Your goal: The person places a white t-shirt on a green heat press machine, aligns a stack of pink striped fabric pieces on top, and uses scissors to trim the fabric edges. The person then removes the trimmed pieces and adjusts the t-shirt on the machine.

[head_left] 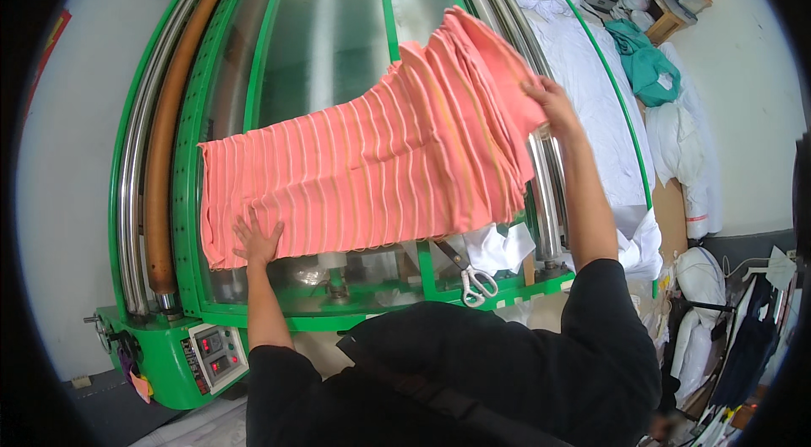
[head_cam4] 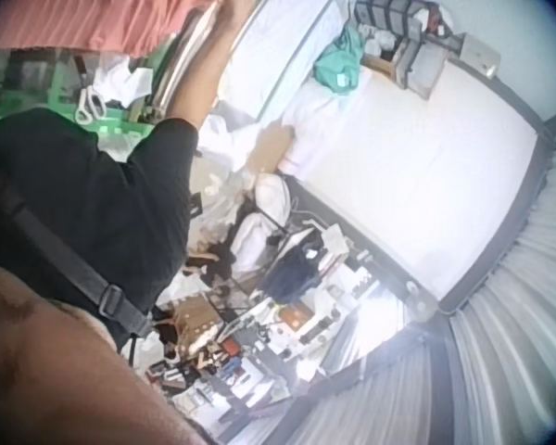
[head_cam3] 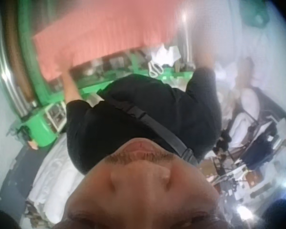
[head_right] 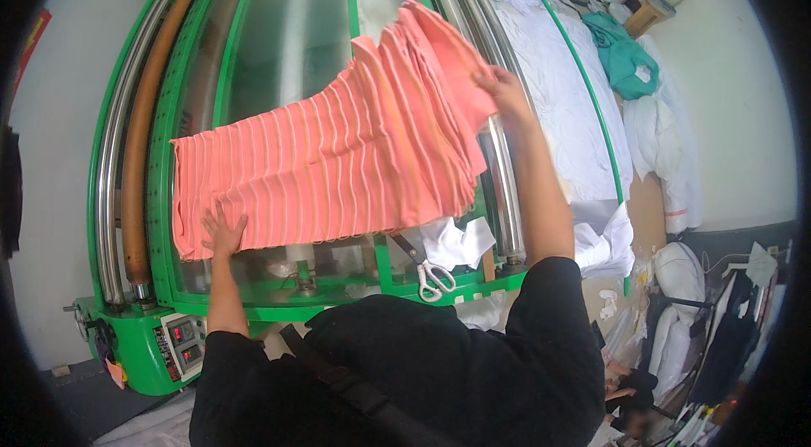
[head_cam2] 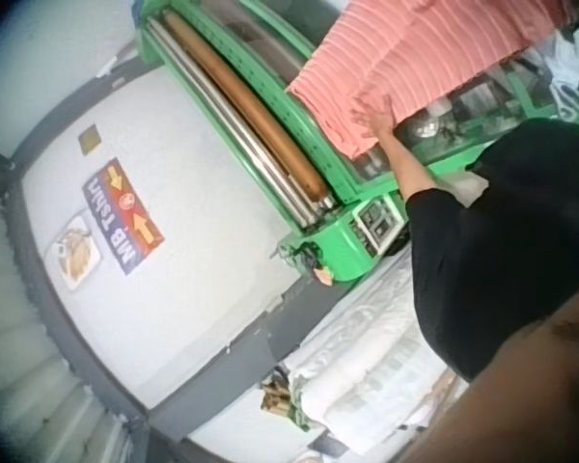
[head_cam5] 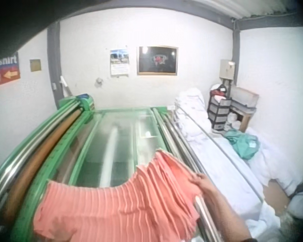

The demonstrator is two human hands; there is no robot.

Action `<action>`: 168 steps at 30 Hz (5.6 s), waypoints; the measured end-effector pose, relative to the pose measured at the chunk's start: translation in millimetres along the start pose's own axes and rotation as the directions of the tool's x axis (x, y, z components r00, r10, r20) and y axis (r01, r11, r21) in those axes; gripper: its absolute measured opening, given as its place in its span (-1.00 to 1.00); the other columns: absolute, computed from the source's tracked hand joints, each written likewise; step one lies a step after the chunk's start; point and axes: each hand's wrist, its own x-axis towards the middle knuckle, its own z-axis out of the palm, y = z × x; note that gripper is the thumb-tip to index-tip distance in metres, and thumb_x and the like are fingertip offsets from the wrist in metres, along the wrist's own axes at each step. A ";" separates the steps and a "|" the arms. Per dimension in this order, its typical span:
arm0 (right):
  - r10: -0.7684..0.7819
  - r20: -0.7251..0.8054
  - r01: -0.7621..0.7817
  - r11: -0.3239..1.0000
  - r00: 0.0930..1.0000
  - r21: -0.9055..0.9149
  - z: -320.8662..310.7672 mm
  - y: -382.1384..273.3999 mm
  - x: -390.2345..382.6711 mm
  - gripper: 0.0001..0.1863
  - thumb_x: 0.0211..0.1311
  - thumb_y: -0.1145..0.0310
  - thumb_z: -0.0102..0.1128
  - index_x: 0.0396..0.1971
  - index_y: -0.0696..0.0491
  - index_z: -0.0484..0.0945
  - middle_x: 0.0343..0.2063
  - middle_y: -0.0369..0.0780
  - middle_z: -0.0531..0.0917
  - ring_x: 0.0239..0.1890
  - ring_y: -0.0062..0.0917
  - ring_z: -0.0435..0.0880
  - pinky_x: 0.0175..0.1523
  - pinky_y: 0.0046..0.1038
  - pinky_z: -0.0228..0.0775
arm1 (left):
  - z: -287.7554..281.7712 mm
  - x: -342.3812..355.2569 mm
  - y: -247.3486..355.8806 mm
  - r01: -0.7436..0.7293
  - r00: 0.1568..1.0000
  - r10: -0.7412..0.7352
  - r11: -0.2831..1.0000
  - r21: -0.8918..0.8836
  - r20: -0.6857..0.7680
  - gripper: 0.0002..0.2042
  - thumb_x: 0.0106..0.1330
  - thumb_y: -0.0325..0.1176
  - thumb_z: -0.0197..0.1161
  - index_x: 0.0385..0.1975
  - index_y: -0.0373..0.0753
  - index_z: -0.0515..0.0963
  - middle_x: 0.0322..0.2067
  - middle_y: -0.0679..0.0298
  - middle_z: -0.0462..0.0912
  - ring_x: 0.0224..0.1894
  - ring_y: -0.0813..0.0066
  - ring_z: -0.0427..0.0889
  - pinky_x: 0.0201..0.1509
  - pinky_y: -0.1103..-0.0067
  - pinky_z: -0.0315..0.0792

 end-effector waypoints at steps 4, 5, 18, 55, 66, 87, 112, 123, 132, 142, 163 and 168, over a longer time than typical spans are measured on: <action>0.239 -0.166 -0.244 0.970 0.957 -0.011 -58.1 20.0 -16.6 -0.59 0.37 0.33 0.36 0.09 0.25 0.58 -0.14 -0.14 0.75 -0.23 -0.46 0.76 -0.10 -0.36 0.65 | -12.7 -7.6 -1.7 0.034 0.999 -0.034 0.999 0.026 -0.001 0.16 0.11 0.65 0.09 0.62 0.36 -0.38 0.64 0.15 -0.53 0.66 0.04 -0.52 0.46 -0.42 -0.37; 0.281 -0.240 -0.307 0.949 0.929 -0.076 -91.8 59.0 -17.3 -0.60 0.41 0.34 0.32 0.13 0.23 0.58 -0.16 -0.14 0.77 -0.28 -0.46 0.78 -0.13 -0.36 0.68 | -6.2 -3.5 5.5 0.013 1.000 -0.014 1.000 0.021 0.005 0.16 0.11 0.65 0.09 0.62 0.37 -0.38 0.64 0.15 -0.53 0.66 0.04 -0.52 0.46 -0.42 -0.37; 0.394 -0.101 -0.405 0.902 0.914 -0.152 -76.6 64.2 -56.5 -0.36 0.20 0.41 0.52 0.26 0.20 0.49 0.03 -0.12 0.73 -0.07 -0.45 0.78 -0.05 -0.39 0.69 | 0.0 6.2 8.2 0.009 1.000 -0.009 1.000 0.012 0.015 0.16 0.14 0.62 0.11 0.61 0.36 -0.41 0.64 0.14 -0.54 0.66 0.02 -0.54 0.45 -0.42 -0.35; -0.262 -0.221 -0.054 0.522 0.940 -0.851 86.1 62.8 -186.0 -0.34 0.22 -0.06 0.43 0.06 0.23 0.60 -0.11 0.01 0.72 -0.03 -0.12 0.71 0.08 -0.16 0.52 | 45.4 -153.7 124.4 -0.847 0.522 0.778 0.522 -0.101 -0.349 0.01 0.20 0.09 0.49 0.60 -0.05 0.08 0.57 -0.08 0.01 0.61 -0.16 -0.04 0.60 -0.07 -0.12; 0.008 0.109 -0.004 0.999 0.994 -0.041 151.5 -17.1 -82.0 -0.38 0.18 0.21 0.45 0.14 0.29 0.54 -0.16 -0.20 0.70 -0.23 -0.61 0.66 -0.21 -0.53 0.45 | 56.6 -151.8 221.0 -0.559 0.609 0.791 0.385 -0.734 -0.050 -0.49 0.49 -0.34 0.14 0.43 -0.20 0.35 0.01 0.06 0.66 0.11 0.19 0.65 0.22 0.39 0.51; -0.012 0.034 0.006 0.984 0.999 0.181 69.4 -48.6 -29.6 -0.51 0.17 0.37 0.28 0.10 0.27 0.67 -0.08 -0.19 0.74 0.00 -0.49 0.66 0.14 -0.48 0.43 | 64.2 -115.5 174.4 0.546 0.798 0.503 -0.372 -0.751 0.331 -0.39 0.63 0.17 -0.21 0.44 -0.17 0.25 0.43 0.09 0.38 0.44 0.01 0.40 0.49 -0.02 0.31; -0.094 -0.262 -0.117 0.718 0.960 -0.686 -31.9 87.5 -77.7 -0.34 0.15 0.17 0.51 0.10 0.33 0.51 -0.06 0.11 0.71 -0.05 -0.17 0.76 0.06 -0.22 0.58 | 35.4 -73.9 142.2 -0.446 0.879 0.429 0.894 -0.039 -0.208 0.00 0.29 0.45 0.14 0.62 0.03 -0.01 0.60 0.06 -0.01 0.64 0.02 -0.13 0.55 -0.23 -0.25; 0.201 -0.255 -0.259 0.942 0.946 -0.216 -70.0 95.9 -86.7 -0.29 0.27 0.35 0.45 0.31 0.35 0.33 0.08 0.06 0.66 -0.02 -0.28 0.75 0.06 -0.28 0.65 | 19.6 -34.7 90.7 -0.320 0.947 0.320 0.945 0.062 0.007 0.21 0.12 0.67 0.04 0.64 0.13 -0.32 0.65 0.13 -0.46 0.66 -0.07 -0.48 0.49 -0.37 -0.48; 0.195 -0.304 -0.247 0.958 0.933 -0.143 -76.6 132.0 -87.5 -0.05 0.15 0.09 0.56 0.36 0.37 0.29 0.17 0.15 0.59 0.11 -0.18 0.70 0.15 -0.18 0.61 | 13.6 -42.7 95.7 -0.343 0.939 0.342 0.939 0.007 0.033 0.12 0.24 0.61 -0.05 0.64 0.09 -0.34 0.64 0.09 -0.46 0.65 -0.13 -0.50 0.47 -0.39 -0.52; 0.000 -0.488 -0.411 0.540 0.873 -0.735 -42.6 94.9 -104.9 0.16 0.09 -0.28 0.43 0.43 0.33 0.23 0.33 0.24 0.43 0.38 0.10 0.44 0.42 -0.07 0.33 | 25.7 -57.5 45.1 0.395 0.682 -0.714 0.543 -0.741 -0.159 0.11 0.18 0.19 0.47 0.54 -0.35 0.00 0.56 -0.02 0.05 0.59 -0.06 -0.01 0.44 -0.25 -0.03; 0.484 -0.252 -0.504 0.864 0.838 -0.016 -90.2 111.6 -90.4 -0.27 0.28 0.15 0.47 0.22 0.43 0.46 0.02 0.06 0.72 -0.06 -0.25 0.79 0.03 -0.22 0.69 | 53.9 -0.6 -20.9 0.114 0.920 -0.226 -0.626 -0.771 0.320 -0.58 0.60 -0.33 0.11 0.35 -0.39 0.35 0.26 -0.02 0.52 0.21 -0.01 0.63 0.24 0.02 0.61; 0.419 -0.200 -0.430 0.903 0.886 -0.011 -95.8 121.0 -94.8 -0.32 0.24 0.17 0.50 0.15 0.42 0.54 -0.01 -0.12 0.70 -0.02 -0.46 0.67 0.09 -0.35 0.54 | 70.8 -3.9 -28.3 0.072 0.961 -0.159 -0.644 -0.762 0.226 -0.57 0.59 -0.28 0.11 0.35 -0.34 0.34 0.26 -0.01 0.52 0.27 0.02 0.57 0.37 0.05 0.49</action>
